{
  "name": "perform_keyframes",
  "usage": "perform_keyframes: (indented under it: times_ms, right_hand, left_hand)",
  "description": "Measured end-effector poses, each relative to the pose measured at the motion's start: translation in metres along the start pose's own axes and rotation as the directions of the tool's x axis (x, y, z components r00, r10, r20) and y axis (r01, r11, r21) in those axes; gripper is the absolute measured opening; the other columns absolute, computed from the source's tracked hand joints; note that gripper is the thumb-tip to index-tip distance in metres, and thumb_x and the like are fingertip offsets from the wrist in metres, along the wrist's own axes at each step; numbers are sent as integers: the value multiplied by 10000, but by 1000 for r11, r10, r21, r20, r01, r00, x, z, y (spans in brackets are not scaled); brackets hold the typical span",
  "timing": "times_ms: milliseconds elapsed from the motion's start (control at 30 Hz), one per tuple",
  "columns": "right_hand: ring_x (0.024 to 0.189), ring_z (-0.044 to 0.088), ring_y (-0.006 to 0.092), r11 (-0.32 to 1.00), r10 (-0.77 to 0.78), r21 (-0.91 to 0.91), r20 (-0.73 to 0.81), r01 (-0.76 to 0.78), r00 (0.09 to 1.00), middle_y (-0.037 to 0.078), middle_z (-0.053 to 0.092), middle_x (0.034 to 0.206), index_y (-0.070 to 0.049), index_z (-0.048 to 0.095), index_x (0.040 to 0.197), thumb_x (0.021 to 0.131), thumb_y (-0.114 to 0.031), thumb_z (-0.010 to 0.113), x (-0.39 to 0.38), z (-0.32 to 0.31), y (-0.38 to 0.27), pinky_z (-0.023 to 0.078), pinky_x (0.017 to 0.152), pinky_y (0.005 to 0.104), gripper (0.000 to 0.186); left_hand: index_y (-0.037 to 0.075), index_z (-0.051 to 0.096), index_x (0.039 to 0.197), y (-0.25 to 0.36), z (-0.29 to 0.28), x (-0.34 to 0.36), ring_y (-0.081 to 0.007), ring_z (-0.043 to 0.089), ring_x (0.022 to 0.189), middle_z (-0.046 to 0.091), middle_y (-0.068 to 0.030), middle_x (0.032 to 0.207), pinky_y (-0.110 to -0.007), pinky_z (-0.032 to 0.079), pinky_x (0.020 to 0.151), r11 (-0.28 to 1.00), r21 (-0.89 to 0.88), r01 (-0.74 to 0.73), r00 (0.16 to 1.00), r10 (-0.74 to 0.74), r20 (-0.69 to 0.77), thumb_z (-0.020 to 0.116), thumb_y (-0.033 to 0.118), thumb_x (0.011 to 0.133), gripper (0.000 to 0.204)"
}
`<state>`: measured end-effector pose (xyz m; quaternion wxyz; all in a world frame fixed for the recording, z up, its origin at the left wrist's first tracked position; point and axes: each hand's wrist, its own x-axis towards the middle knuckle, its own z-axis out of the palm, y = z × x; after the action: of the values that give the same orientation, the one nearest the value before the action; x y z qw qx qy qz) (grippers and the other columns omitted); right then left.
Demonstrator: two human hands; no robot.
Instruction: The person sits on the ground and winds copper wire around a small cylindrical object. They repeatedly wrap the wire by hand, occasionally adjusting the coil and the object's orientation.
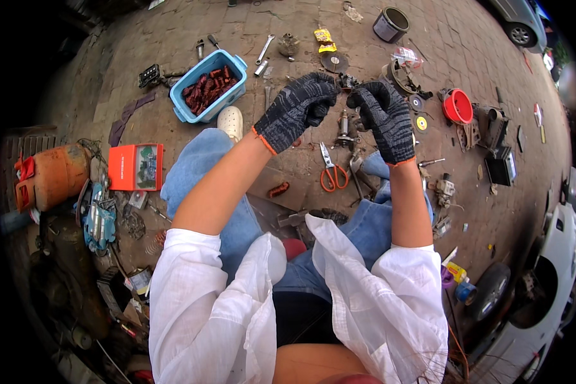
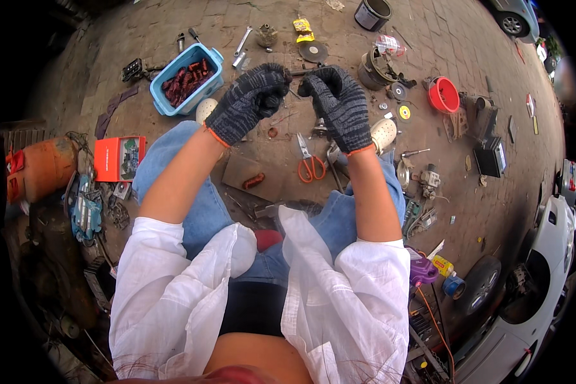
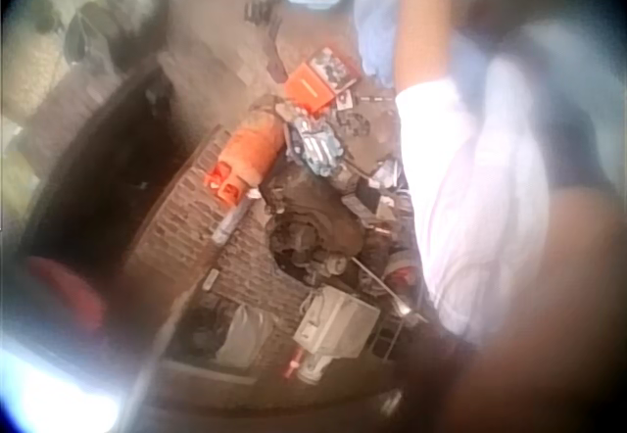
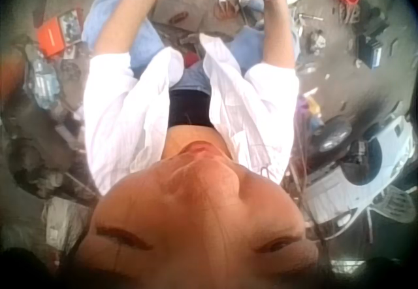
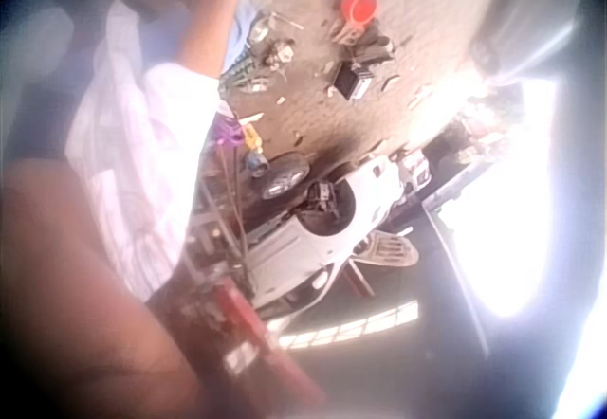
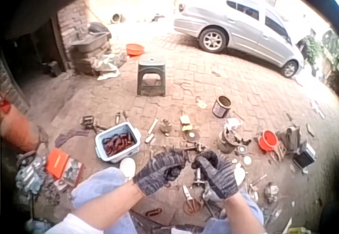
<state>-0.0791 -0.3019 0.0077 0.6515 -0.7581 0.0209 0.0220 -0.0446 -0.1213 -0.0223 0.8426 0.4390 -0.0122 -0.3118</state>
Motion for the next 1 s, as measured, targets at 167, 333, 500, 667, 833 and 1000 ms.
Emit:
perform_keyframes:
  times_ms: [167, 333, 500, 667, 833, 1000]
  right_hand:
    - [636, 495, 66, 999, -7, 36, -21, 7, 1000, 31, 614, 767, -10, 585, 898, 879, -160, 549, -1, 0, -1, 420, 574, 216, 155]
    - [686, 519, 87, 998, -40, 37, -90, 44, 995, 38, 606, 788, 1, 577, 908, 878, -133, 543, 3, -4, 3, 436, 634, 229, 141]
    - [698, 523, 91, 997, -55, 38, -129, 60, 990, 41, 598, 794, 12, 572, 910, 874, -117, 546, 4, -4, 6, 440, 655, 236, 136]
    - [700, 534, 109, 980, -164, -144, -188, 138, 968, 61, 600, 782, 15, 571, 902, 863, -108, 560, 11, -10, 16, 444, 662, 254, 130]
    - [681, 545, 152, 870, -437, -424, -425, 252, 793, 89, 605, 775, 8, 571, 883, 863, -106, 557, 30, -38, 27, 449, 670, 280, 116]
    - [708, 541, 136, 838, -530, -431, -498, 334, 687, 77, 596, 777, 11, 553, 866, 864, -101, 556, 24, -48, 9, 439, 704, 273, 113]
  left_hand:
    - [82, 603, 948, 5, 7, -5, -38, 397, 542, 527, 42, 698, -182, 296, 463, 977, 211, -19, 998, 32, -62, 621, 205, 822, 177]
    - [71, 610, 975, 6, 10, -7, -36, 378, 509, 515, 56, 656, -188, 282, 445, 955, 294, -27, 994, 59, -98, 634, 194, 819, 200]
    - [64, 615, 1006, 6, 7, -9, -34, 423, 556, 584, 34, 739, -187, 333, 482, 945, 321, -63, 995, 83, -50, 636, 196, 819, 230]
    - [60, 622, 1009, 9, 12, -16, -40, 496, 649, 616, 26, 804, -194, 405, 561, 892, 441, -96, 995, 76, 64, 649, 210, 807, 254]
    - [50, 639, 961, 3, 8, -19, -43, 562, 763, 644, -3, 870, -191, 427, 608, 856, 477, -201, 963, 83, 257, 644, 193, 809, 208]
    - [42, 633, 975, 3, 2, -15, -49, 570, 796, 646, 1, 894, -197, 430, 623, 855, 449, -259, 957, 164, 241, 625, 180, 824, 205]
